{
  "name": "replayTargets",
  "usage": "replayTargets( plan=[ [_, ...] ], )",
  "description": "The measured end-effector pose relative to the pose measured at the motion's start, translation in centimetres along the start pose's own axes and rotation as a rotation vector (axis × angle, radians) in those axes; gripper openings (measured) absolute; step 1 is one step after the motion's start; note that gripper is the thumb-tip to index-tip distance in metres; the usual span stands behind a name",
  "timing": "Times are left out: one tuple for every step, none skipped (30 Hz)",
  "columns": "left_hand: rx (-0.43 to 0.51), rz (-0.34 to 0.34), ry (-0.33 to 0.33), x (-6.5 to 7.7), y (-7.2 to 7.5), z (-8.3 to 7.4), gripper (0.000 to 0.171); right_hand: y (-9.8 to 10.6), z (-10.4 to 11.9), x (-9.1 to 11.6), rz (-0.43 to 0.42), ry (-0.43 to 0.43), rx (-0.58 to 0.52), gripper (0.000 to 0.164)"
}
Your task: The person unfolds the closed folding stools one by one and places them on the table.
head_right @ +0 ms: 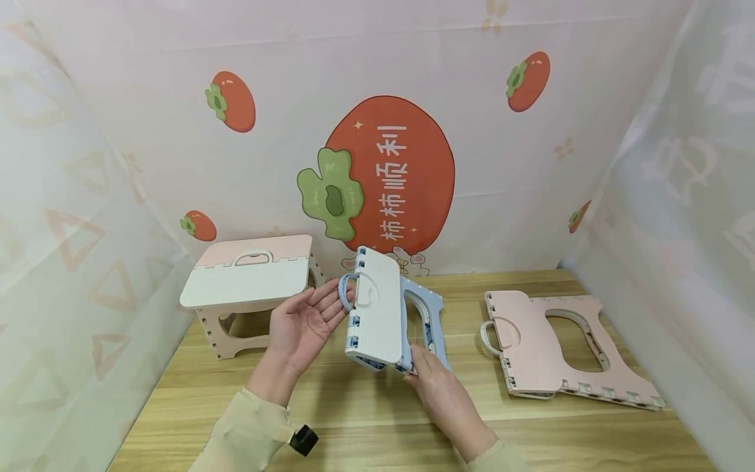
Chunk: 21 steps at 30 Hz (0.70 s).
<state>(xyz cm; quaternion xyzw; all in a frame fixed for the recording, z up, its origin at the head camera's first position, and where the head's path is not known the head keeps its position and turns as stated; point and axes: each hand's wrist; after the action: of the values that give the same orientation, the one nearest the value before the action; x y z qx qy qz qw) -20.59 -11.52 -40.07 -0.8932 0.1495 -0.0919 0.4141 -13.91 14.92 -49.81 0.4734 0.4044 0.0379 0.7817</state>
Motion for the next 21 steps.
replayTargets(
  plan=[
    [-0.002,0.005,-0.001,-0.01,-0.05,0.00,0.053,0.05,0.00,-0.01,0.003,-0.002,-0.005,0.058],
    [-0.003,0.012,-0.002,-0.05,-0.09,0.00,0.053,0.10,-0.01,-0.02,0.004,-0.002,-0.011,0.058],
    [-0.004,0.019,-0.003,-0.07,-0.15,-0.01,0.053,0.13,-0.01,-0.04,0.006,-0.002,-0.016,0.057],
    [-0.005,0.026,-0.003,-0.08,-0.22,-0.05,0.053,0.18,-0.01,-0.06,0.007,-0.003,-0.020,0.058],
    [-0.006,0.035,-0.004,-0.10,-0.31,-0.09,0.054,0.20,-0.01,-0.09,0.007,-0.003,-0.027,0.058],
    [-0.009,0.046,-0.004,-0.12,-0.39,-0.14,0.054,0.23,-0.01,-0.12,0.005,-0.003,-0.032,0.058],
    [-0.012,0.051,-0.006,-0.12,-0.45,-0.21,0.054,0.19,0.00,-0.15,0.004,-0.003,-0.036,0.059],
    [-0.013,0.054,-0.007,-0.11,-0.51,-0.27,0.054,0.18,0.03,-0.18,-0.001,-0.002,-0.040,0.059],
    [-0.014,0.052,-0.007,-0.09,-0.57,-0.33,0.054,0.15,0.06,-0.20,-0.004,-0.001,-0.040,0.059],
    [-0.013,0.050,-0.006,-0.06,-0.63,-0.38,0.053,0.14,0.09,-0.22,-0.007,-0.002,-0.042,0.059],
    [-0.014,0.049,-0.006,-0.06,-0.65,-0.42,0.053,0.11,0.12,-0.24,-0.011,-0.002,-0.044,0.059],
    [-0.014,0.043,-0.005,-0.04,-0.69,-0.46,0.053,0.10,0.15,-0.27,-0.011,-0.003,-0.045,0.059],
    [-0.012,0.036,-0.003,0.00,-0.73,-0.50,0.053,0.08,0.18,-0.28,-0.011,-0.006,-0.045,0.059],
    [-0.012,0.033,-0.001,0.04,-0.77,-0.53,0.052,0.08,0.22,-0.31,-0.011,-0.009,-0.047,0.059],
    [-0.012,0.033,0.000,0.08,-0.80,-0.57,0.052,0.06,0.25,-0.33,-0.008,-0.011,-0.048,0.059],
    [-0.012,0.035,0.000,0.11,-0.83,-0.60,0.052,0.06,0.29,-0.37,-0.006,-0.014,-0.052,0.059],
    [-0.011,0.038,0.000,0.14,-0.86,-0.64,0.052,0.04,0.32,-0.39,-0.003,-0.017,-0.055,0.059],
    [-0.011,0.042,-0.001,0.18,-0.90,-0.68,0.052,0.02,0.36,-0.41,0.000,-0.018,-0.059,0.059],
    [-0.011,0.048,-0.003,0.20,-0.94,-0.72,0.052,-0.01,0.39,-0.43,0.002,-0.020,-0.064,0.059],
    [-0.009,0.054,-0.004,0.22,-0.97,-0.76,0.053,-0.03,0.43,-0.46,0.006,-0.022,-0.072,0.058],
    [-0.009,0.060,-0.006,0.23,-1.01,-0.80,0.053,-0.05,0.46,-0.48,0.009,-0.024,-0.078,0.058]
  ],
)
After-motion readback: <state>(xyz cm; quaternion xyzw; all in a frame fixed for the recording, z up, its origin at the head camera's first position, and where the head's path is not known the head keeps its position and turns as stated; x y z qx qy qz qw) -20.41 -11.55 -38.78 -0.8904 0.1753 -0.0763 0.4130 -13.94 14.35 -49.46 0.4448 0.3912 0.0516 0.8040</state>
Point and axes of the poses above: each hand's wrist, its own x-axis away from the middle knuckle, its own y-axis out of the back of the hand, z = x × y, and after that the axes turned 6 degrees about y, right-handed
